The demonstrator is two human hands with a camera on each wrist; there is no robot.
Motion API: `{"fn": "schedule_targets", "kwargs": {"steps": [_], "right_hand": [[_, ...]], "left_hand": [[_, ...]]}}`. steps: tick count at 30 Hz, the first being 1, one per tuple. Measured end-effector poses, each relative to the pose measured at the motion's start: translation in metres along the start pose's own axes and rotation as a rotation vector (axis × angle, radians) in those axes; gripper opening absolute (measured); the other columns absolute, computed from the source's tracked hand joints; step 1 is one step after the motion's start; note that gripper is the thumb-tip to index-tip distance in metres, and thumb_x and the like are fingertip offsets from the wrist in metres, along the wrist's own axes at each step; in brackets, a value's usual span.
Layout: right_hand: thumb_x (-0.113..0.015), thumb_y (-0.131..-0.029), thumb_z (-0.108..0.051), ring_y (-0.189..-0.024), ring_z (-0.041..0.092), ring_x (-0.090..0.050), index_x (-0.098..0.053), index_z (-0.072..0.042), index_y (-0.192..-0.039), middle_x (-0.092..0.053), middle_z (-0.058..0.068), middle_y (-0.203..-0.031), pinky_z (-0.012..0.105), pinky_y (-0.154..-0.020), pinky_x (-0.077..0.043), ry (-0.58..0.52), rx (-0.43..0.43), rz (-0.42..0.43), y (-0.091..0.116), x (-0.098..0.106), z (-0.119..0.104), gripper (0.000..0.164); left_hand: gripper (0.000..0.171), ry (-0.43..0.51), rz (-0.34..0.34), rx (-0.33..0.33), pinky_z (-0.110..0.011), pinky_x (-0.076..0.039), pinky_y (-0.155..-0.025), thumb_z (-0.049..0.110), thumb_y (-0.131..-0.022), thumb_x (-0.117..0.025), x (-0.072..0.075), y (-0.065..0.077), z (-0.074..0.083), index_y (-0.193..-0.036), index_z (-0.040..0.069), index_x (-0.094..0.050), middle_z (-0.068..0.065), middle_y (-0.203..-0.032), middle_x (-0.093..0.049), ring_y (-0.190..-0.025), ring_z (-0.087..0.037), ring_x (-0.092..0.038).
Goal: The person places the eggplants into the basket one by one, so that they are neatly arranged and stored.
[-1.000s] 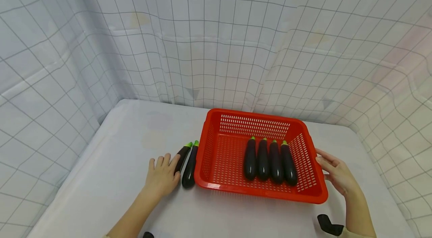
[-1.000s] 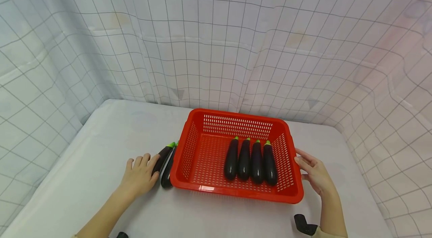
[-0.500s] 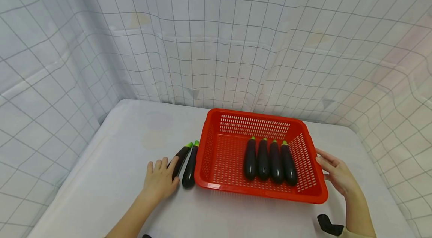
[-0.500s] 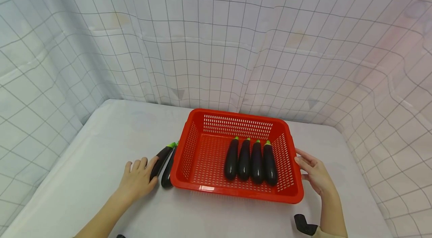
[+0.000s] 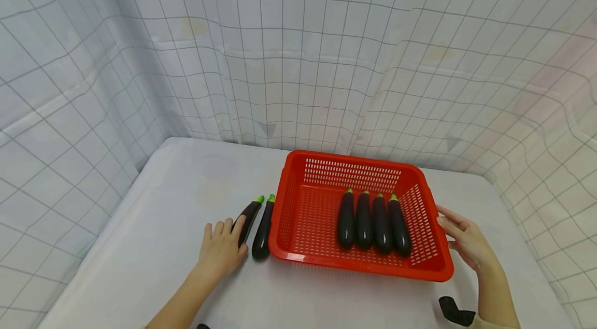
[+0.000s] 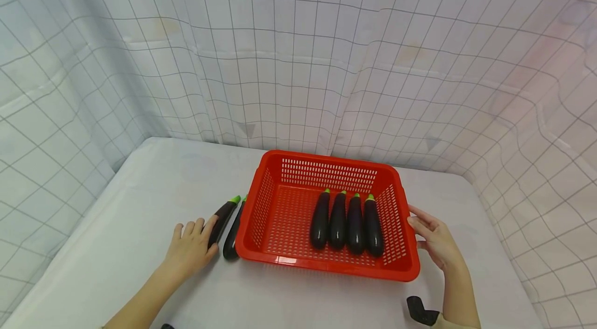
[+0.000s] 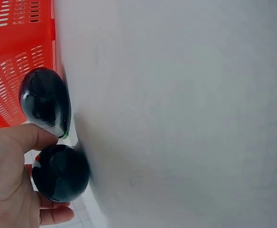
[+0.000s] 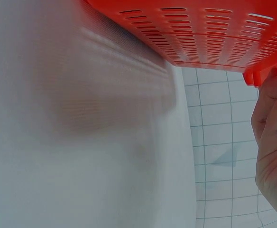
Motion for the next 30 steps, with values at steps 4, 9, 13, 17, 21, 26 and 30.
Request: {"fn": "schedule_targets", "kwargs": {"steps": [4,9,13,17,21,26,30], "right_hand": [[-0.041,-0.096,-0.012,-0.084,0.007,-0.061,-0.044,-0.017,-0.135,-0.064,-0.009,-0.098,0.029,-0.066,-0.052,-0.006,0.005,-0.002,0.000,0.000,0.000,0.039],[-0.041,-0.096,-0.012,-0.083,0.008,-0.061,-0.045,-0.018,-0.134,-0.065,-0.008,-0.098,0.029,-0.065,-0.052,-0.019,0.009,-0.005,-0.001,0.001,0.001,0.038],[-0.041,-0.096,-0.012,-0.084,0.008,-0.062,-0.043,-0.016,-0.135,-0.065,-0.008,-0.098,0.030,-0.066,-0.053,-0.014,0.007,-0.004,-0.001,0.001,0.002,0.039],[-0.041,-0.096,-0.013,-0.084,0.008,-0.062,-0.043,-0.016,-0.135,-0.064,-0.008,-0.098,0.030,-0.066,-0.053,-0.013,0.002,0.000,-0.001,0.001,0.002,0.039],[-0.042,-0.096,-0.013,-0.084,0.008,-0.062,-0.045,-0.017,-0.133,-0.064,-0.008,-0.098,0.030,-0.066,-0.053,-0.015,-0.001,0.003,-0.001,0.001,0.001,0.037],[-0.042,-0.096,-0.013,-0.084,0.008,-0.062,-0.045,-0.017,-0.133,-0.064,-0.009,-0.098,0.030,-0.066,-0.053,-0.005,-0.006,0.007,-0.001,0.001,0.001,0.037],[-0.042,-0.096,-0.014,-0.084,0.008,-0.062,-0.044,-0.016,-0.134,-0.064,-0.009,-0.098,0.030,-0.066,-0.053,0.003,-0.008,0.009,-0.001,0.001,0.001,0.038]], "left_hand": [[0.056,0.018,0.034,0.002,-0.049,-0.027,-0.082,0.026,-0.079,-0.061,0.001,0.000,0.002,-0.127,0.003,-0.044,-0.016,-0.099,-0.046,-0.090,-0.032,-0.042],[0.054,0.024,0.076,0.006,-0.048,-0.027,-0.081,0.023,-0.078,-0.060,0.000,0.000,0.003,-0.125,0.001,-0.044,-0.016,-0.096,-0.046,-0.090,-0.033,-0.042],[0.052,0.028,0.111,0.008,-0.048,-0.028,-0.080,0.021,-0.078,-0.059,0.000,0.000,0.002,-0.123,0.000,-0.044,-0.016,-0.094,-0.045,-0.089,-0.033,-0.043],[0.050,0.035,0.168,0.006,-0.048,-0.028,-0.080,0.020,-0.077,-0.059,0.001,-0.001,0.003,-0.121,0.000,-0.045,-0.017,-0.092,-0.044,-0.087,-0.034,-0.042],[0.050,0.040,0.202,0.005,-0.049,-0.027,-0.081,0.019,-0.077,-0.058,0.003,-0.003,0.004,-0.121,0.000,-0.045,-0.017,-0.092,-0.044,-0.086,-0.034,-0.042],[0.051,0.036,0.186,0.018,-0.051,-0.026,-0.085,0.020,-0.079,-0.058,0.010,-0.004,0.009,-0.123,0.000,-0.042,-0.019,-0.096,-0.044,-0.090,-0.035,-0.041],[0.053,0.026,0.203,0.025,-0.051,-0.026,-0.085,0.021,-0.080,-0.059,0.017,-0.007,0.012,-0.124,0.000,-0.041,-0.020,-0.097,-0.044,-0.090,-0.036,-0.041]]}}
Point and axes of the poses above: each hand's wrist, its own y-axis away from the middle knuckle, its own x-axis out of the back of the hand, z = x × y, the point moved 2 cm from there along -y, towards the middle knuckle
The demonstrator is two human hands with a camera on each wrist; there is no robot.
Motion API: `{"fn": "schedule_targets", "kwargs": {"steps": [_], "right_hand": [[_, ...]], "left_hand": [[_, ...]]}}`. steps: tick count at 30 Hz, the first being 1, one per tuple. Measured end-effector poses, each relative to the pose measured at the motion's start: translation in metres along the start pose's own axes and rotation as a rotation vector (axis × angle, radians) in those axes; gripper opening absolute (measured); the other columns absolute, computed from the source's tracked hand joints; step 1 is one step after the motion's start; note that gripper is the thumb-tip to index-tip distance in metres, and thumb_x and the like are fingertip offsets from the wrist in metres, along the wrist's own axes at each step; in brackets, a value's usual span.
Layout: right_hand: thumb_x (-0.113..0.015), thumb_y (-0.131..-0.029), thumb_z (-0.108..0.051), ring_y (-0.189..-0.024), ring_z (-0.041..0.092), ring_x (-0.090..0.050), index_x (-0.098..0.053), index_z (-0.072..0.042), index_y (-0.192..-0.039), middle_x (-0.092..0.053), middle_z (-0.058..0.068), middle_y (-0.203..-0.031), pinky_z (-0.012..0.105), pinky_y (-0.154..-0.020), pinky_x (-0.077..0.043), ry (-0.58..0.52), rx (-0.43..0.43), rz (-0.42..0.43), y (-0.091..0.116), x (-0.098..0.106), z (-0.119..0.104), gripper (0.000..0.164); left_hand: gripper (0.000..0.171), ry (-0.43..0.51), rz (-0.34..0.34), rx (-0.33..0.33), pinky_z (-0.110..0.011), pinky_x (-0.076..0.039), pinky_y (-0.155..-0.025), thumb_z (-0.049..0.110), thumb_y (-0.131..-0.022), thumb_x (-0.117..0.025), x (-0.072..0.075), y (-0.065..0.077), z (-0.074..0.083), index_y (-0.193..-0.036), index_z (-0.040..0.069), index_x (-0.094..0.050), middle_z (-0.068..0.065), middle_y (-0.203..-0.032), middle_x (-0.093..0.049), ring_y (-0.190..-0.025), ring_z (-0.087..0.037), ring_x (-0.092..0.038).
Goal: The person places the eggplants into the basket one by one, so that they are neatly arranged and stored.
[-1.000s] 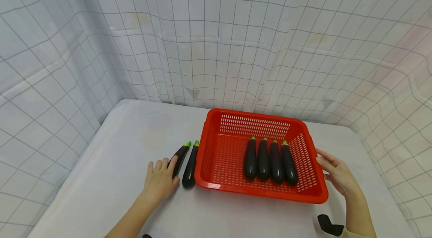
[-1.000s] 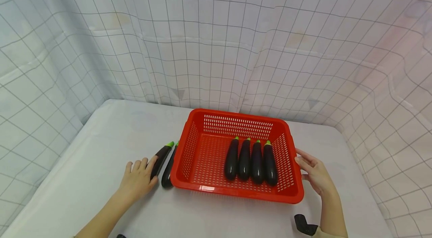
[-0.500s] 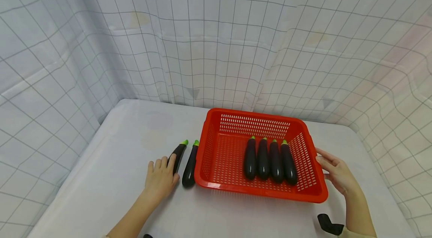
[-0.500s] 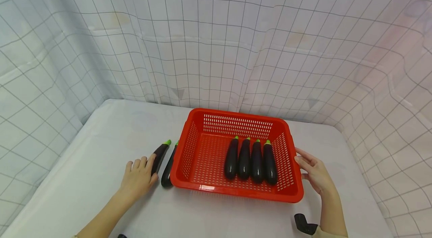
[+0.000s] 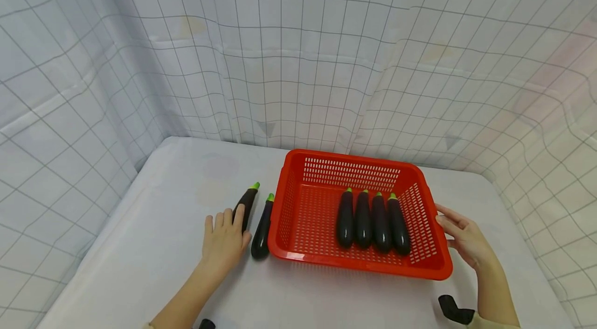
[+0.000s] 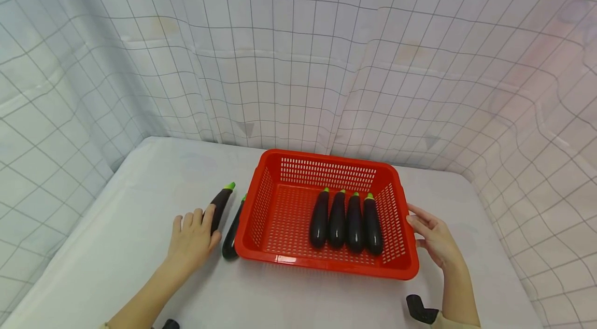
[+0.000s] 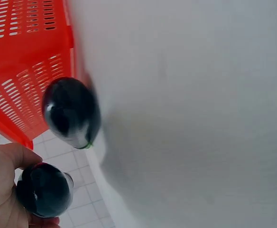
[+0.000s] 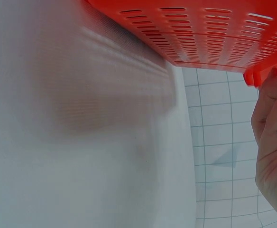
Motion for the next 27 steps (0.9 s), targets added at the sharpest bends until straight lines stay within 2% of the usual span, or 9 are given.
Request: {"fn": "schedule_targets", "kwargs": {"steps": [4,8,19,27], "right_hand": [[-0.042,-0.096,-0.013,-0.084,0.008,-0.062,-0.046,-0.018,-0.133,-0.064,-0.009,-0.098,0.030,-0.066,-0.053,-0.009,0.003,-0.001,0.000,0.000,0.000,0.037],[-0.042,-0.096,-0.012,-0.083,0.008,-0.062,-0.047,-0.019,-0.131,-0.065,-0.008,-0.098,0.029,-0.065,-0.053,-0.031,0.011,-0.010,0.000,0.000,0.000,0.036],[-0.041,-0.096,-0.010,-0.083,0.008,-0.062,-0.050,-0.022,-0.128,-0.065,-0.008,-0.097,0.029,-0.064,-0.052,-0.051,0.017,-0.017,0.000,-0.001,0.000,0.035],[-0.041,-0.096,-0.010,-0.083,0.008,-0.062,-0.048,-0.020,-0.130,-0.065,-0.007,-0.097,0.029,-0.064,-0.052,-0.044,0.021,-0.017,0.000,0.000,-0.001,0.036]], "left_hand": [[0.054,-0.014,0.042,-0.017,-0.050,-0.027,-0.083,0.023,-0.080,-0.061,0.007,-0.006,0.003,-0.124,-0.001,-0.041,-0.020,-0.096,-0.044,-0.087,-0.036,-0.041],[0.053,-0.014,0.056,-0.023,-0.050,-0.028,-0.084,0.022,-0.080,-0.060,0.015,-0.012,0.008,-0.124,-0.001,-0.041,-0.020,-0.095,-0.044,-0.086,-0.035,-0.042],[0.054,-0.031,0.026,-0.029,-0.050,-0.026,-0.086,0.026,-0.084,-0.056,0.039,-0.030,0.025,-0.127,0.000,-0.038,-0.020,-0.099,-0.043,-0.090,-0.035,-0.040],[0.052,-0.009,-0.007,-0.036,-0.048,-0.027,-0.084,0.026,-0.086,-0.052,0.048,-0.041,0.043,-0.129,0.001,-0.036,-0.020,-0.102,-0.042,-0.093,-0.034,-0.039]]}}
Point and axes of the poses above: each hand's wrist, its own y-axis away from the middle knuckle, its own x-axis out of the back of the hand, z = x × y, the point moved 2 cm from there along -y, towards the middle knuckle
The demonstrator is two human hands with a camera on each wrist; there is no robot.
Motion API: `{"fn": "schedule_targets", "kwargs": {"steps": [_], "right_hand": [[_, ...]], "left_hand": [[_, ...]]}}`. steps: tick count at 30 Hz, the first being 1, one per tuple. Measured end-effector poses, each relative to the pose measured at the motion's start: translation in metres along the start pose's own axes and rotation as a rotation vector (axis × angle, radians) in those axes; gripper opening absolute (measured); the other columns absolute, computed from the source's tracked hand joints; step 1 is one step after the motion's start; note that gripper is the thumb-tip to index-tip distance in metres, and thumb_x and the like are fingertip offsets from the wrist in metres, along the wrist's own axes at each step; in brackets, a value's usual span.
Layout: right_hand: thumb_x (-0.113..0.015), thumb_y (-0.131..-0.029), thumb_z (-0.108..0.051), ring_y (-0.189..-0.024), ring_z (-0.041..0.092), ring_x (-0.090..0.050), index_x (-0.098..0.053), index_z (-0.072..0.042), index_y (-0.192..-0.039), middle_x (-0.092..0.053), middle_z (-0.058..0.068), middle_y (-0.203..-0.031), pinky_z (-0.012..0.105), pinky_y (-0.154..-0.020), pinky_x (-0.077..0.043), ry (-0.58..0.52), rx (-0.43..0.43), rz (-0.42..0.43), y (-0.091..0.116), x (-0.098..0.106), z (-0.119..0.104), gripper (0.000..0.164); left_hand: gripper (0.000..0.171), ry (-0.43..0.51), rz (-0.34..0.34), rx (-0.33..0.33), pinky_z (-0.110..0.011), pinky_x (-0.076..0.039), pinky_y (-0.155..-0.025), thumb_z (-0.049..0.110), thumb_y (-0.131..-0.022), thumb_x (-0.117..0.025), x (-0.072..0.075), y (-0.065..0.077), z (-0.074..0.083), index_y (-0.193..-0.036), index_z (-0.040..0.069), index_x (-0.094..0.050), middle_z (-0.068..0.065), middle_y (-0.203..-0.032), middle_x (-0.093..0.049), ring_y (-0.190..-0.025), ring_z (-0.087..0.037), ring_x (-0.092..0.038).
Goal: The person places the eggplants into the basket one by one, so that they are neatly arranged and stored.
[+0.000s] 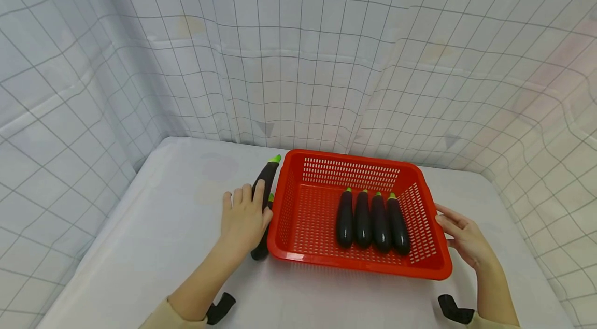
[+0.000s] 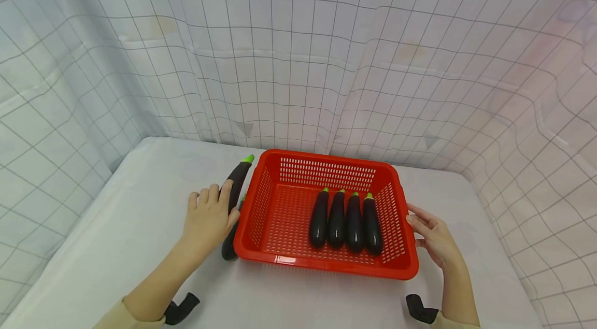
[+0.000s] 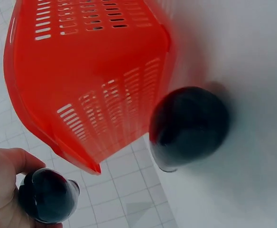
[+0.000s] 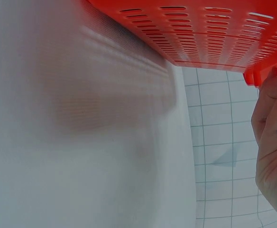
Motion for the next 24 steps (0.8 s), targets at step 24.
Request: {"fn": "schedule_targets", "kwargs": {"steps": [24], "right_hand": [[-0.041,-0.096,-0.011,-0.084,0.008,-0.062,-0.048,-0.022,-0.130,-0.065,-0.008,-0.098,0.030,-0.066,-0.053,0.007,-0.010,0.003,-0.001,0.001,0.001,0.036]], "left_hand": [[0.055,-0.006,0.023,-0.012,-0.042,-0.027,-0.080,0.033,-0.087,-0.051,-0.013,-0.016,0.055,-0.131,0.005,-0.035,-0.016,-0.101,-0.041,-0.091,-0.028,-0.037]]}}
Point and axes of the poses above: each hand's wrist, its own y-axis away from the middle knuckle, its own x-axis out of the back of the hand, z = x × y, the point moved 2 cm from there along -y, towards the middle knuckle
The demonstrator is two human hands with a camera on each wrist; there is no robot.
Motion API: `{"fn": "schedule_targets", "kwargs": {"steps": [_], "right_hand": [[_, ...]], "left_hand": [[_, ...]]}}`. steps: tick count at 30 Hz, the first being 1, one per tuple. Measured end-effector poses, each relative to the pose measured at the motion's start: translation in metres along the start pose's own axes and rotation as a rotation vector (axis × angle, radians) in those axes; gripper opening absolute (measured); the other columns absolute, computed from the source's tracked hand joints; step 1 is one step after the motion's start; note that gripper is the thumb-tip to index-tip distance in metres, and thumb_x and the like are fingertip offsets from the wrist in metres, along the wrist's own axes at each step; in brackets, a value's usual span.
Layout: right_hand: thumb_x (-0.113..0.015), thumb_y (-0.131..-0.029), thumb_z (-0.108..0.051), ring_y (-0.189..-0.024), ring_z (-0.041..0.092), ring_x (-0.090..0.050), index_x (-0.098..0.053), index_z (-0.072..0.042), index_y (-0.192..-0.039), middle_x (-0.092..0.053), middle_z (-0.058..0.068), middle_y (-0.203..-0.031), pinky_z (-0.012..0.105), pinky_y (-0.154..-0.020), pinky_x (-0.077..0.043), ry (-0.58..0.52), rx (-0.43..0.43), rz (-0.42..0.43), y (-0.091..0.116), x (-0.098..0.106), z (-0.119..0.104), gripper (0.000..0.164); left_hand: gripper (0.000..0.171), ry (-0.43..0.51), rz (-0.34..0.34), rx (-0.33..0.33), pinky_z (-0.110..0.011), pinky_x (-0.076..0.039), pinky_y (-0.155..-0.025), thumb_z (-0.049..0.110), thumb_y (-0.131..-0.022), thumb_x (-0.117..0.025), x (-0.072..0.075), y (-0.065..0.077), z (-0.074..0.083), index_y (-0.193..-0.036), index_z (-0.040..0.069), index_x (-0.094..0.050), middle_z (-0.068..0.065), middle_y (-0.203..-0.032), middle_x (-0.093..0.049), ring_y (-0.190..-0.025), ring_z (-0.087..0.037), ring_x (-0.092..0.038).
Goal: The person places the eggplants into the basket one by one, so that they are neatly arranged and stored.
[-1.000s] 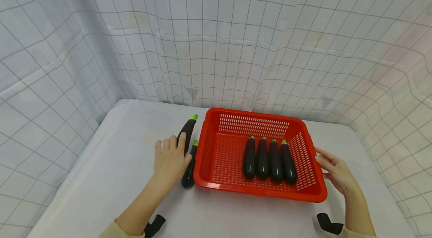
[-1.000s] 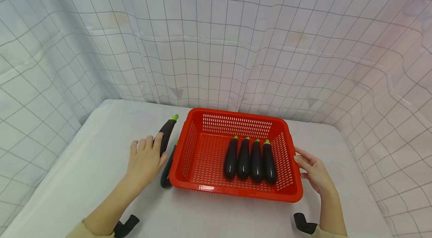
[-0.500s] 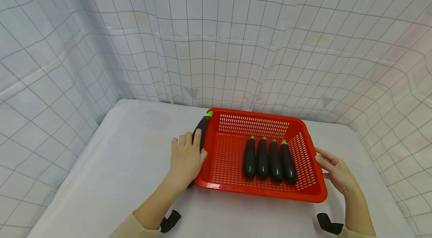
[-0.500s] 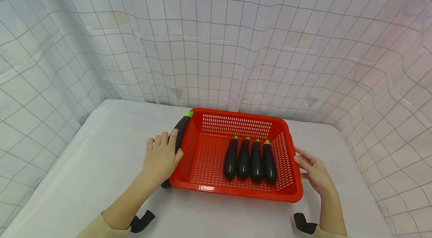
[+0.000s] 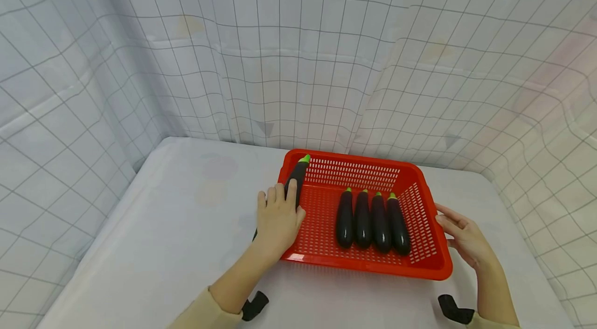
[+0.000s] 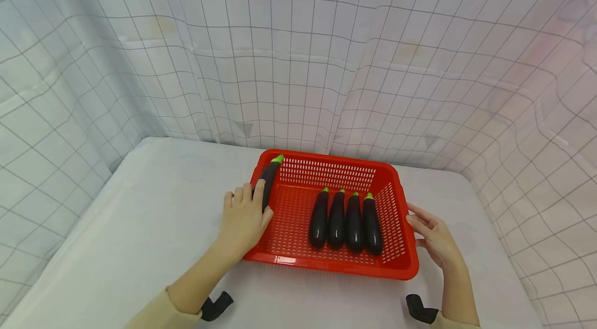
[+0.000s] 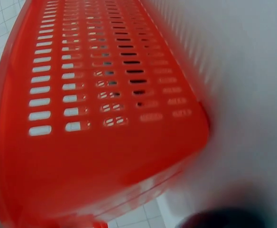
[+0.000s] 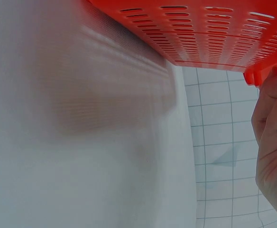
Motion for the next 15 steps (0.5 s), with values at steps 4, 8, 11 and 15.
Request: {"fn": "schedule_targets", "kwargs": {"steps": [4,8,11,15], "right_hand": [[-0.041,-0.096,-0.011,-0.084,0.008,-0.062,-0.049,-0.022,-0.129,-0.065,-0.008,-0.099,0.030,-0.066,-0.053,-0.003,0.001,-0.001,0.000,0.001,0.000,0.035],[-0.041,-0.096,-0.011,-0.084,0.009,-0.062,-0.049,-0.022,-0.129,-0.065,-0.008,-0.098,0.030,-0.065,-0.053,-0.004,0.005,-0.001,0.000,0.001,0.000,0.035],[-0.041,-0.096,-0.011,-0.084,0.009,-0.062,-0.049,-0.022,-0.129,-0.065,-0.008,-0.098,0.030,-0.065,-0.053,-0.005,0.004,0.000,0.000,0.000,0.000,0.035],[-0.041,-0.096,-0.012,-0.084,0.009,-0.062,-0.049,-0.023,-0.128,-0.065,-0.008,-0.097,0.029,-0.065,-0.053,-0.010,-0.002,0.001,0.000,0.000,0.000,0.035]], "left_hand": [[0.055,-0.005,-0.024,0.008,-0.043,-0.028,-0.082,0.033,-0.086,-0.053,-0.005,-0.002,0.010,-0.131,0.006,-0.035,-0.015,-0.102,-0.042,-0.093,-0.027,-0.037],[0.057,-0.005,-0.067,0.017,-0.044,-0.030,-0.087,0.033,-0.085,-0.055,-0.012,-0.005,0.019,-0.132,0.007,-0.034,-0.016,-0.106,-0.043,-0.099,-0.028,-0.038],[0.059,-0.018,-0.097,0.021,-0.043,-0.030,-0.088,0.033,-0.084,-0.056,-0.017,-0.007,0.025,-0.133,0.008,-0.034,-0.015,-0.107,-0.042,-0.100,-0.028,-0.038],[0.062,-0.052,-0.119,0.013,-0.041,-0.033,-0.087,0.036,-0.083,-0.058,-0.022,-0.009,0.033,-0.134,0.009,-0.034,-0.015,-0.110,-0.044,-0.101,-0.027,-0.039]]}}
Point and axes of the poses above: each hand's wrist, its own y-axis away from the middle knuckle, its own x-axis out of the back of the hand, z = x × y, the point moved 2 cm from there along -y, towards the middle knuckle
